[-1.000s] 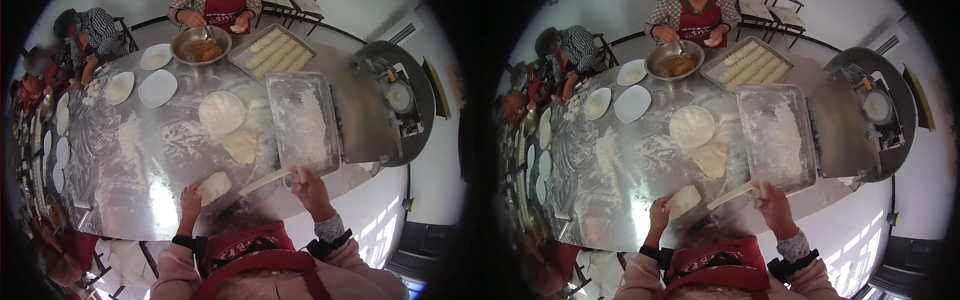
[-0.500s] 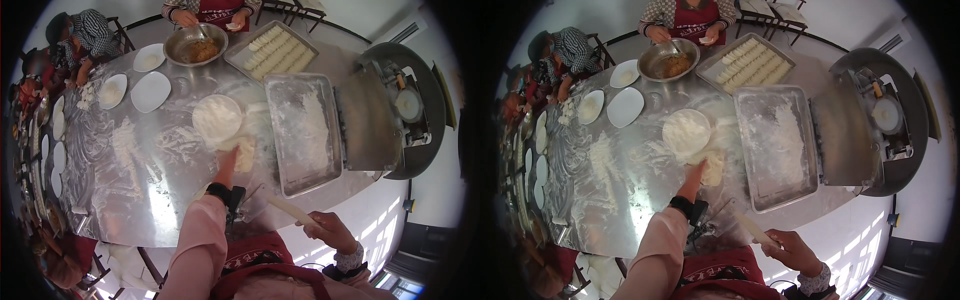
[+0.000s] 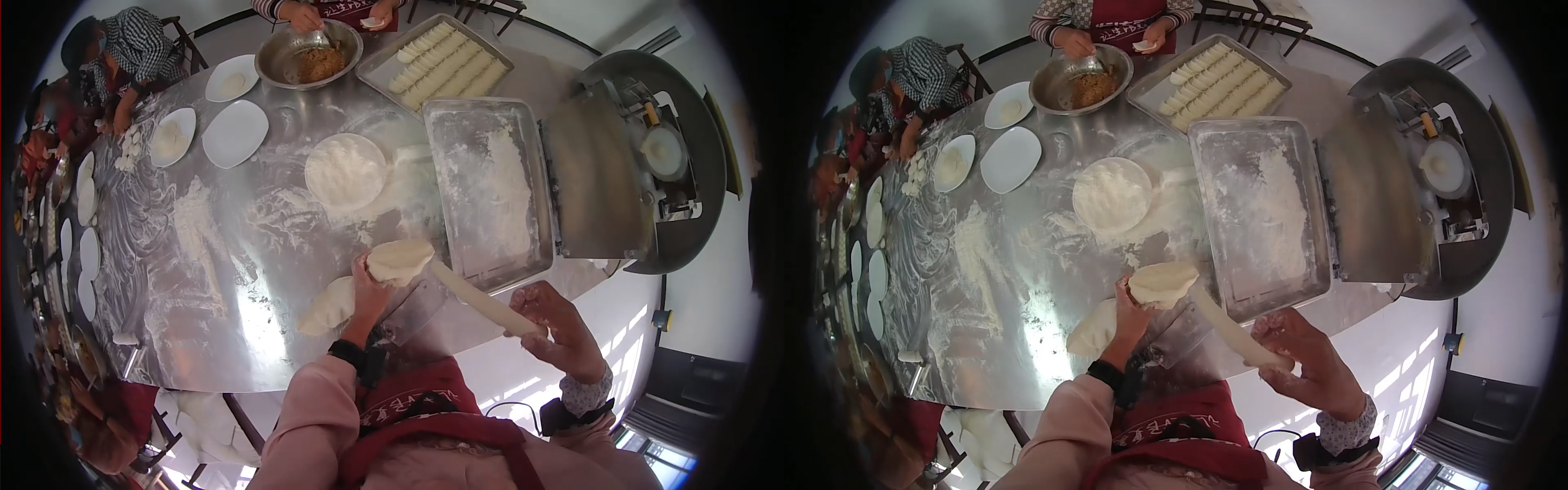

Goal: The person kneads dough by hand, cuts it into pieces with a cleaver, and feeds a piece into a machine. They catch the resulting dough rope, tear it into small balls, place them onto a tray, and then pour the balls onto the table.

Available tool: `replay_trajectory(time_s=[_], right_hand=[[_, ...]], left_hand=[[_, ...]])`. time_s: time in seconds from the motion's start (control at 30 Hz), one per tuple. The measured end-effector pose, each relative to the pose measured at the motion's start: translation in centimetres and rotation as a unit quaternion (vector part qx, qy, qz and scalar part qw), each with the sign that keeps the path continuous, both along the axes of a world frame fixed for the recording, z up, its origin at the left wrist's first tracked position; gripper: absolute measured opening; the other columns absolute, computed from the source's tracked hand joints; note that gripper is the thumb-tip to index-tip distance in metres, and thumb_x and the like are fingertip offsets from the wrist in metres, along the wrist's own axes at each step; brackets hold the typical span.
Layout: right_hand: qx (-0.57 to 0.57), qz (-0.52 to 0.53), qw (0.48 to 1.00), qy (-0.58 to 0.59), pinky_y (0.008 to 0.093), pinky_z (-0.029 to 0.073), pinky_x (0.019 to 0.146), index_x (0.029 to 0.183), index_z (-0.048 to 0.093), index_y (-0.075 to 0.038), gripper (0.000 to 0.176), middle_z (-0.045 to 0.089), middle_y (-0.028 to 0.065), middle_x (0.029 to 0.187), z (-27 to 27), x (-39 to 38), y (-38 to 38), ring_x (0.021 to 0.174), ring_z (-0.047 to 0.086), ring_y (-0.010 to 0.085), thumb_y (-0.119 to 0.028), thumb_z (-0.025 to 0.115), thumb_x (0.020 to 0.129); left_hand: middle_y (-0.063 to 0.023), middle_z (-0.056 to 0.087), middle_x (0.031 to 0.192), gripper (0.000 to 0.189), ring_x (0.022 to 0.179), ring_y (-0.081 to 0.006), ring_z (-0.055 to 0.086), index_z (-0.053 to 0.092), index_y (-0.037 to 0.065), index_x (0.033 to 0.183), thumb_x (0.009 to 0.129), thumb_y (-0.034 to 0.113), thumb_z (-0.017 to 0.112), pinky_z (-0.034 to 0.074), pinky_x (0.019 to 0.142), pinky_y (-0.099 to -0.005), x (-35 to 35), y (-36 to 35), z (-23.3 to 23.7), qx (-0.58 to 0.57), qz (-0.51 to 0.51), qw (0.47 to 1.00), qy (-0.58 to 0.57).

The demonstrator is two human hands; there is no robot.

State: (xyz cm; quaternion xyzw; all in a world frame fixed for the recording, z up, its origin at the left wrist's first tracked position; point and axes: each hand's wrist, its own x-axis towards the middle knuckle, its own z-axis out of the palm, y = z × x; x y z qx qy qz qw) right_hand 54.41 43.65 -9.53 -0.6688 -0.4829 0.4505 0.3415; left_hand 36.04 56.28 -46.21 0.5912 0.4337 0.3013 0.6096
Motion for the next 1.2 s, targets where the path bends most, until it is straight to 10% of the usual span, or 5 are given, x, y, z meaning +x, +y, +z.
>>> replay_trajectory(time_s=[0.43, 0.7, 0.97, 1.17, 1.2], right_hand=[[0.014, 0.063, 0.985, -0.161, 0.0381, 0.047, 0.082, 0.107, 0.057, 0.003, 0.034, 0.057, 0.0184, 0.106, -14.8, -1.8, 6.3, 0.096, 0.058, 0.0347, -0.011, 0.066, 0.078], [0.04, -0.093, 0.985, -0.143, 0.0357, 0.048, 0.085, 0.103, 0.059, 0.003, 0.027, 0.059, 0.0195, 0.106, -11.0, -2.4, 5.8, 0.098, 0.06, 0.0335, -0.008, 0.061, 0.079], [0.157, -0.178, 0.966, -0.099, 0.0334, 0.047, 0.083, 0.102, 0.058, 0.005, 0.024, 0.06, 0.0188, 0.103, -7.5, -0.3, 7.2, 0.095, 0.062, 0.0298, -0.003, 0.057, 0.079], [0.197, -0.084, 0.954, -0.208, 0.0395, 0.049, 0.084, 0.11, 0.055, 0.005, 0.035, 0.059, 0.0223, 0.109, -23.6, 1.3, 12.8, 0.096, 0.059, 0.0409, -0.007, 0.065, 0.079], [0.008, -0.052, 0.965, -0.256, 0.0402, 0.049, 0.087, 0.117, 0.051, 0.005, 0.044, 0.057, 0.0236, 0.113, -27.7, 1.8, 12.5, 0.099, 0.058, 0.0415, -0.008, 0.066, 0.078]], left_hand=[[-0.0157, 0.047, 0.12, 0.072, 0.113, -0.0285, 0.051, 0.039, 0.0, 0.127, 0.067, 0.0, 0.079, 0.046, 0.095, -0.037, -0.9, 0.2, 1.3, 0.053, -0.017, 0.998, 0.021], [-0.0134, 0.05, 0.118, 0.068, 0.111, -0.0232, 0.054, 0.041, 0.002, 0.126, 0.068, -0.005, 0.076, 0.05, 0.091, -0.0349, -0.2, 0.6, 1.0, -0.008, 0.024, 1.0, -0.002], [-0.0123, 0.054, 0.11, 0.061, 0.104, -0.034, 0.05, 0.055, 0.005, 0.119, 0.061, 0.003, 0.075, 0.044, 0.089, -0.0434, -1.0, 5.7, 12.7, 0.259, -0.051, 0.928, 0.263], [-0.0128, 0.049, 0.115, 0.062, 0.101, -0.0372, 0.046, 0.053, 0.012, 0.126, 0.067, 0.006, 0.073, 0.042, 0.089, -0.0446, -0.6, 6.4, 11.2, 0.264, -0.109, 0.911, 0.296], [-0.0128, 0.049, 0.115, 0.062, 0.101, -0.0372, 0.046, 0.053, 0.012, 0.126, 0.067, 0.006, 0.073, 0.042, 0.089, -0.0446, -0.7, 6.1, 10.7, 0.262, -0.112, 0.911, 0.297]])
